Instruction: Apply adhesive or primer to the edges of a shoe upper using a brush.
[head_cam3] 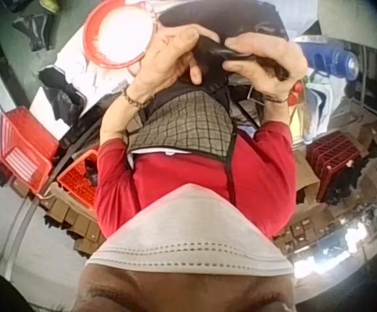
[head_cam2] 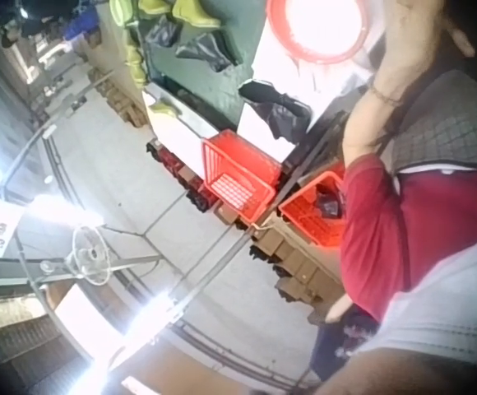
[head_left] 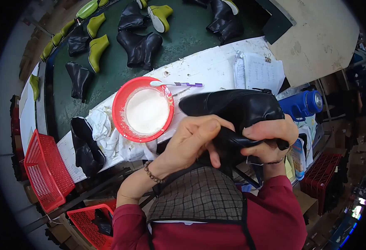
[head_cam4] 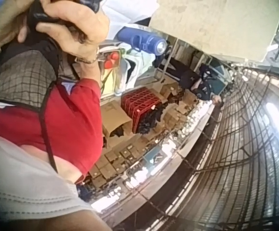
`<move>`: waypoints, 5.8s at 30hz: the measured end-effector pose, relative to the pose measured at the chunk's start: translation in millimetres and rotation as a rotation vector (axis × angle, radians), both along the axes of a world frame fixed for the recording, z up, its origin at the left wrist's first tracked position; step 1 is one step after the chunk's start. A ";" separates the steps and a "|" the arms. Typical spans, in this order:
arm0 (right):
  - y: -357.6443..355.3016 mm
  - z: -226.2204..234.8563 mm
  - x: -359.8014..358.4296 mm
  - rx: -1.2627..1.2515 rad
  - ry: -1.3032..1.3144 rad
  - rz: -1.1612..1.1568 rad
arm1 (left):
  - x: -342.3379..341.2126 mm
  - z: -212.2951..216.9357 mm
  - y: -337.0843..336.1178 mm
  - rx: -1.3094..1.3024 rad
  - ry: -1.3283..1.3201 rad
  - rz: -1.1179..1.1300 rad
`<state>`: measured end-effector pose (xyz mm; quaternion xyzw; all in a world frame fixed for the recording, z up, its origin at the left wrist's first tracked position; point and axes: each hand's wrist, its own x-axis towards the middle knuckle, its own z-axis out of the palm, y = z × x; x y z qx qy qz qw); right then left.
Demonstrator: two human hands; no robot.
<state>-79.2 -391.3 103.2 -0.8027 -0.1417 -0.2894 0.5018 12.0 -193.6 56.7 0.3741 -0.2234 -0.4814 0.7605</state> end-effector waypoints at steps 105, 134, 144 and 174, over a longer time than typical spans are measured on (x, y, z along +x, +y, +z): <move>-10.3 -31.1 -35.1 -0.212 0.297 -0.323 | -23.9 -47.9 -52.6 0.077 -0.512 0.381; -0.9 -15.0 -25.8 -0.548 0.340 -0.251 | -2.0 -37.2 -12.9 0.166 -0.753 0.384; 8.2 -38.5 -8.0 -0.582 0.136 -0.123 | 0.6 -45.4 -3.8 0.311 -0.408 0.373; -1.7 -50.2 11.0 -0.843 -0.106 0.023 | -1.9 -78.3 -3.6 0.286 0.115 -0.034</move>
